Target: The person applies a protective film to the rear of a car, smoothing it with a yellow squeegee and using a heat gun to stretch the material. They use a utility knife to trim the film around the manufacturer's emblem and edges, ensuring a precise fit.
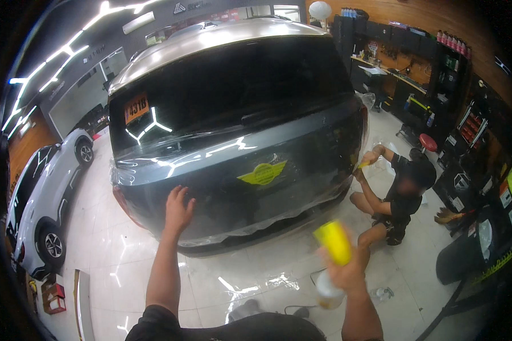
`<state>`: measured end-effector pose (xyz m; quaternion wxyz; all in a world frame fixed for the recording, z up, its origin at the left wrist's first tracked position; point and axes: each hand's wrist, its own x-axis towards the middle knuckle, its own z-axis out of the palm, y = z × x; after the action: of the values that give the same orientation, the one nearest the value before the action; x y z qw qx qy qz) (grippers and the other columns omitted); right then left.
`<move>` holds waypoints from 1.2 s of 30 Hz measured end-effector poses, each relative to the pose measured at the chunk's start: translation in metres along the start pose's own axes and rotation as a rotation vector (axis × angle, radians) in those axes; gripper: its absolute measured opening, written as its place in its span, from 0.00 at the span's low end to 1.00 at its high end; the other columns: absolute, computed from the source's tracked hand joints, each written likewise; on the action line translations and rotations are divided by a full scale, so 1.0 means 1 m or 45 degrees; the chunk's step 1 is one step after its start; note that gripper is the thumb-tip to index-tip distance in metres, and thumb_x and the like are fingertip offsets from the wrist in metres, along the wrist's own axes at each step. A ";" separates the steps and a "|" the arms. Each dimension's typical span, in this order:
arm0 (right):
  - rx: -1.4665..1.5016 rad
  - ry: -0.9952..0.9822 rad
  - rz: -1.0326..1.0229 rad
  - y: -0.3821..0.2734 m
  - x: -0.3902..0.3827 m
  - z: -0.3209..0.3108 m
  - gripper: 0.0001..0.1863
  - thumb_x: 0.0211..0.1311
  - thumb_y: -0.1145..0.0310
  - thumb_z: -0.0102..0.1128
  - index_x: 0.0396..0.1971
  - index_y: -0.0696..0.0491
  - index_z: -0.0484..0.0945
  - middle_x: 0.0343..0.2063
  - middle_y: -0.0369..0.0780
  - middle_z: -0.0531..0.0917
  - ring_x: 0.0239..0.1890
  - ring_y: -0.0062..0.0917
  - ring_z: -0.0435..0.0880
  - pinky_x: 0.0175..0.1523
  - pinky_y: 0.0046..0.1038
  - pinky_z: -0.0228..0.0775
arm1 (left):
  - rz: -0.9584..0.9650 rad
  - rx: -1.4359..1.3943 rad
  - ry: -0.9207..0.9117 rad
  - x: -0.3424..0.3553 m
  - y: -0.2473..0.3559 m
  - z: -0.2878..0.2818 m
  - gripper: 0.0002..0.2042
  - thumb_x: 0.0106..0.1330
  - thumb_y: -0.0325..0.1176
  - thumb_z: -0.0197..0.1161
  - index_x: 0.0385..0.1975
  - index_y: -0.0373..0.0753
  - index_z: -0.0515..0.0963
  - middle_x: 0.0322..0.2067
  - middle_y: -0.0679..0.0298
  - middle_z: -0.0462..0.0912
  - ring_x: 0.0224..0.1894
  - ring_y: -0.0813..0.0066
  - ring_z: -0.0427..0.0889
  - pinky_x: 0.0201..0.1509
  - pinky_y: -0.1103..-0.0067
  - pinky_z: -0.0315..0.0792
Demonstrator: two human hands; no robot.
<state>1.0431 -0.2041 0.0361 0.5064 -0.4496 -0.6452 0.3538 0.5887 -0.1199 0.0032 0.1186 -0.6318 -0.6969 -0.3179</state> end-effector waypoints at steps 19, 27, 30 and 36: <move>0.068 0.018 0.169 -0.058 -0.037 0.114 0.22 0.60 0.71 0.62 0.54 0.61 0.70 0.34 0.39 0.81 0.35 0.21 0.79 0.43 0.24 0.73 | 0.351 0.198 0.200 0.078 -0.134 0.013 0.23 0.66 0.41 0.58 0.59 0.38 0.70 0.64 0.54 0.66 0.67 0.53 0.61 0.70 0.56 0.50; 0.003 0.638 0.264 -0.077 -0.090 0.149 0.18 0.63 0.67 0.61 0.48 0.60 0.72 0.26 0.36 0.78 0.29 0.19 0.78 0.36 0.23 0.73 | 0.509 -0.205 0.202 0.036 -0.099 0.008 0.21 0.63 0.33 0.60 0.56 0.35 0.72 0.60 0.49 0.69 0.64 0.50 0.66 0.69 0.54 0.53; 0.034 0.225 0.255 -0.101 -0.121 0.178 0.23 0.59 0.68 0.65 0.52 0.59 0.73 0.29 0.38 0.81 0.32 0.22 0.80 0.42 0.23 0.72 | 0.636 -0.669 -0.351 -0.038 -0.050 0.030 0.16 0.59 0.30 0.62 0.48 0.34 0.75 0.48 0.48 0.77 0.50 0.48 0.76 0.57 0.61 0.67; -0.014 0.675 0.331 -0.114 -0.181 0.163 0.25 0.58 0.67 0.65 0.54 0.60 0.70 0.42 0.43 0.82 0.43 0.25 0.80 0.52 0.25 0.69 | 1.134 -0.306 -1.850 -0.285 -0.064 0.121 0.26 0.63 0.49 0.58 0.54 0.36 0.73 0.46 0.45 0.80 0.50 0.48 0.79 0.55 0.62 0.72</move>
<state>0.8745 -0.4137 0.0409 0.6052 -0.6079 -0.4293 0.2826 0.6053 -0.2770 -0.2705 -0.3109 -0.9015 -0.2488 0.1697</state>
